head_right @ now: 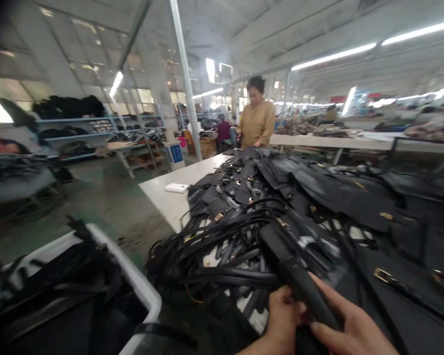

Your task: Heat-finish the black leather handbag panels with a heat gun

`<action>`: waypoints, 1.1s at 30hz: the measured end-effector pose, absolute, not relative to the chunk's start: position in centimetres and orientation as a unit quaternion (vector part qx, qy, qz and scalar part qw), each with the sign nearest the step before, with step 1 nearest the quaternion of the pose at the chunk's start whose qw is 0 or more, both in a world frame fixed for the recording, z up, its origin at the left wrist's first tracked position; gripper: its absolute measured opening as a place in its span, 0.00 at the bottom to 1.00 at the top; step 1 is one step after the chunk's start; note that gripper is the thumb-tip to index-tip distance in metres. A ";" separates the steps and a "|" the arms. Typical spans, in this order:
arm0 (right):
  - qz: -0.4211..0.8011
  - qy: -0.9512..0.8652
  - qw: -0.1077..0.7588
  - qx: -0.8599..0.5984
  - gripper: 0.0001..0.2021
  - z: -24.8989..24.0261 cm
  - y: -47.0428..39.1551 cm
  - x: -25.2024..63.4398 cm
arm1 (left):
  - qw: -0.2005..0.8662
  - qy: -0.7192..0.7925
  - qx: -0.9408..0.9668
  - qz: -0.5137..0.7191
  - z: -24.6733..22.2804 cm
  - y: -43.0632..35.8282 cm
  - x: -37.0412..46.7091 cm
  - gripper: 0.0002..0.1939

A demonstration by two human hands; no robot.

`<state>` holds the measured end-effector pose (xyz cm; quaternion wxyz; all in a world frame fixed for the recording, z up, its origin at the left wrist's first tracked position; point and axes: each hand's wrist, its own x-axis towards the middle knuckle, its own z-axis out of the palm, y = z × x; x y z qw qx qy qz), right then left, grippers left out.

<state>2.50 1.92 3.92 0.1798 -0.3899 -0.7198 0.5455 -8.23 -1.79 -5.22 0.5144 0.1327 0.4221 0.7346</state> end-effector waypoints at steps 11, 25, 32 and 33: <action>0.638 -0.606 0.242 -0.410 0.41 5.1 0.2 8.7 | 0.585 0.342 0.157 0.718 -4.1 -0.2 -11.8 0.32; 0.603 -0.645 0.226 -0.412 0.40 5.5 0.0 9.0 | 0.458 0.458 0.317 0.693 -6.0 2.8 -9.4 0.13; 0.569 -0.662 0.192 -0.448 0.40 6.5 1.0 5.9 | 0.426 0.491 0.373 0.663 -5.5 2.0 -9.8 0.12; 0.559 -0.665 0.221 -0.444 0.39 6.7 1.1 5.6 | 0.413 0.507 0.381 0.653 -5.3 1.9 -9.8 0.12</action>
